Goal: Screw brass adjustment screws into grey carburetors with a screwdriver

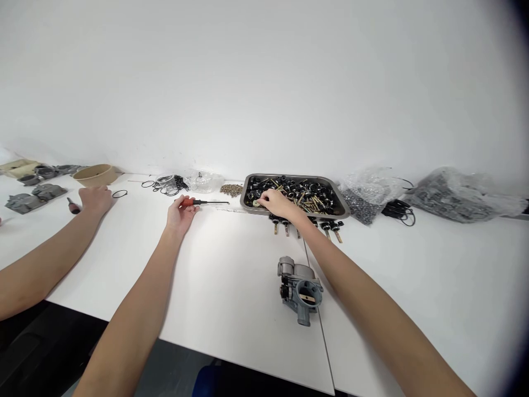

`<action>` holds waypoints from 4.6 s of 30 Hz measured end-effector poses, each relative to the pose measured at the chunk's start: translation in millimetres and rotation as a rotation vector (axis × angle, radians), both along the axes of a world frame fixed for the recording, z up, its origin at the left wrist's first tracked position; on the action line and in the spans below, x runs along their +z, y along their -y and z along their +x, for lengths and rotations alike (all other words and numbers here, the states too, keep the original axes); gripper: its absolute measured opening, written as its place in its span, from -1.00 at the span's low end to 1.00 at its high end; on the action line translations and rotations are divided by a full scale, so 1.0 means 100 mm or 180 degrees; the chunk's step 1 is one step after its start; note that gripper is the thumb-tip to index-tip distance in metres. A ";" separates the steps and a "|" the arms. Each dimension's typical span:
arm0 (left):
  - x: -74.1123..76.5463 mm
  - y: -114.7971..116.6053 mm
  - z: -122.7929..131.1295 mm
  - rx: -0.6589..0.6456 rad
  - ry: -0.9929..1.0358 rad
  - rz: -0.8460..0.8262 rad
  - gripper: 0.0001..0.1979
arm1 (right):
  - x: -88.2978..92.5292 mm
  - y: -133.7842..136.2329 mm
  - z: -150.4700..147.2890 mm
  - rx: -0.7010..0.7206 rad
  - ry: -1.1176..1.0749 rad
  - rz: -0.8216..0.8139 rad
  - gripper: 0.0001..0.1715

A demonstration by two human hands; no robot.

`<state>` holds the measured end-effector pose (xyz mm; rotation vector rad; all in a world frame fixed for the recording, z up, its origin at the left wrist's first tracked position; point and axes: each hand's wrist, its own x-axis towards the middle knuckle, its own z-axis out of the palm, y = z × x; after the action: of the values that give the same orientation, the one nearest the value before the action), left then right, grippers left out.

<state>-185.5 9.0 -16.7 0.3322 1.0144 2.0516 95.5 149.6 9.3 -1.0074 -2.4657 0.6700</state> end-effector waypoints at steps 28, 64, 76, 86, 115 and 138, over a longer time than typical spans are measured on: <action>0.10 0.05 0.06 -0.0005 0.0096 -0.0073 -0.89 | 0.74 0.81 0.93 0.0295 -0.1458 -0.0612 -0.76; 0.04 -0.02 0.15 -0.0048 -0.0287 -0.0182 -0.95 | 0.32 1.40 1.52 0.1651 -0.0664 -0.1436 -0.68; 0.05 -0.03 0.13 0.0107 -0.0164 -0.0094 -0.92 | -0.12 1.22 1.36 0.0580 -0.1737 -0.2485 -0.70; 0.17 0.01 0.20 0.0012 -0.0235 0.0115 -0.94 | -0.19 1.13 1.34 0.0442 -0.1692 -0.2480 -0.69; 0.47 0.06 0.96 -0.0692 -0.0309 0.0053 -0.94 | -0.16 1.13 1.36 0.0350 -0.1698 -0.2291 -0.70; 0.38 0.12 1.60 -0.1652 -0.0254 -0.0301 -0.84 | -0.20 1.14 1.30 0.0026 -0.1647 -0.1785 -0.61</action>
<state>-25.4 -3.0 20.8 0.5664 0.9497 1.5291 225.9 35.3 -10.6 -0.8567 -1.8627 1.4681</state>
